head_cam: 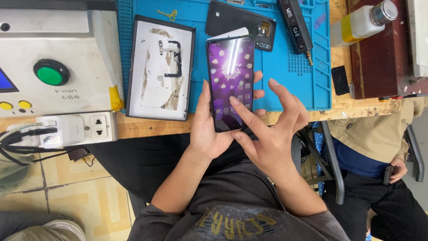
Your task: Testing a smartphone's touchscreen and software functionality at a repair station while reviewing a service receipt.
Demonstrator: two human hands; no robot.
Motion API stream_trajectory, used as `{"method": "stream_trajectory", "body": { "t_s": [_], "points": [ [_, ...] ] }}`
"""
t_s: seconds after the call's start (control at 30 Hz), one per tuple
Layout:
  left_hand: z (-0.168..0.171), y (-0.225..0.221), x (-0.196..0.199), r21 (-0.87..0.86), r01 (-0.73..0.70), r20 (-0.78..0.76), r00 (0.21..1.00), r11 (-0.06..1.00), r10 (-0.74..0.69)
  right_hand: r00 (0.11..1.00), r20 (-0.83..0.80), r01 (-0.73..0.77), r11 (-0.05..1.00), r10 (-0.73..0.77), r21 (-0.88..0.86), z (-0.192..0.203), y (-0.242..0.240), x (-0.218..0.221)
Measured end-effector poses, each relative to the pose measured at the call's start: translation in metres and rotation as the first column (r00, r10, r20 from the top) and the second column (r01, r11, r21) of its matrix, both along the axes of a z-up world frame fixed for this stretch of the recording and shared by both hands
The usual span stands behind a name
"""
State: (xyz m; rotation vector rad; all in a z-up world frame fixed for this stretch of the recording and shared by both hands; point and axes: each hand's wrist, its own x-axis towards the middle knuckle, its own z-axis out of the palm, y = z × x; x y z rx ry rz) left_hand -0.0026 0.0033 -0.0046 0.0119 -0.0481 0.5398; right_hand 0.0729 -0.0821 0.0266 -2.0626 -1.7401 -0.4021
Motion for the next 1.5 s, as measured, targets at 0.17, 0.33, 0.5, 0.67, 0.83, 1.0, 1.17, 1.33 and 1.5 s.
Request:
{"method": "stream_trajectory", "body": {
  "t_s": [0.17,0.33,0.5,0.67,0.83,1.0,1.17,1.33,1.5],
  "points": [
    [0.001,-0.001,-0.001,0.039,-0.049,-0.058,0.997,0.998,0.051,1.000,0.007,-0.003,1.000,0.004,-0.012,-0.001,-0.001,0.001],
    [0.002,-0.001,0.000,0.046,-0.031,-0.058,0.998,0.998,0.034,1.000,-0.001,-0.004,1.000,0.004,0.002,-0.002,0.001,0.002],
    [-0.001,-0.003,0.000,0.040,-0.055,-0.092,0.994,0.998,0.058,1.000,-0.001,-0.018,1.000,0.018,-0.007,0.004,0.008,0.000],
    [-0.003,-0.001,0.000,-0.045,-0.018,-0.119,0.993,0.999,0.012,0.994,0.043,-0.100,0.995,0.100,0.000,-0.002,0.003,-0.002],
    [-0.005,0.002,0.001,0.008,-0.013,-0.092,0.996,1.000,0.014,0.997,0.036,-0.074,0.997,0.073,0.037,-0.006,0.004,0.005],
    [0.001,0.003,-0.001,-0.022,0.009,-0.161,0.987,1.000,-0.012,0.987,-0.009,-0.163,0.986,0.163,0.044,-0.014,-0.005,-0.005],
    [-0.005,0.003,0.000,0.009,0.046,-0.087,0.995,0.999,-0.045,0.998,0.043,-0.054,0.998,0.053,0.029,-0.008,-0.005,-0.003],
    [-0.005,0.006,0.001,-0.040,0.049,-0.110,0.993,0.998,-0.053,0.988,0.062,-0.148,0.987,0.144,0.060,-0.019,-0.009,0.001],
    [-0.005,0.004,0.002,-0.062,0.024,-0.120,0.992,0.998,-0.032,0.997,0.061,-0.055,0.998,0.054,0.017,-0.022,-0.010,0.003]
  ]
}}
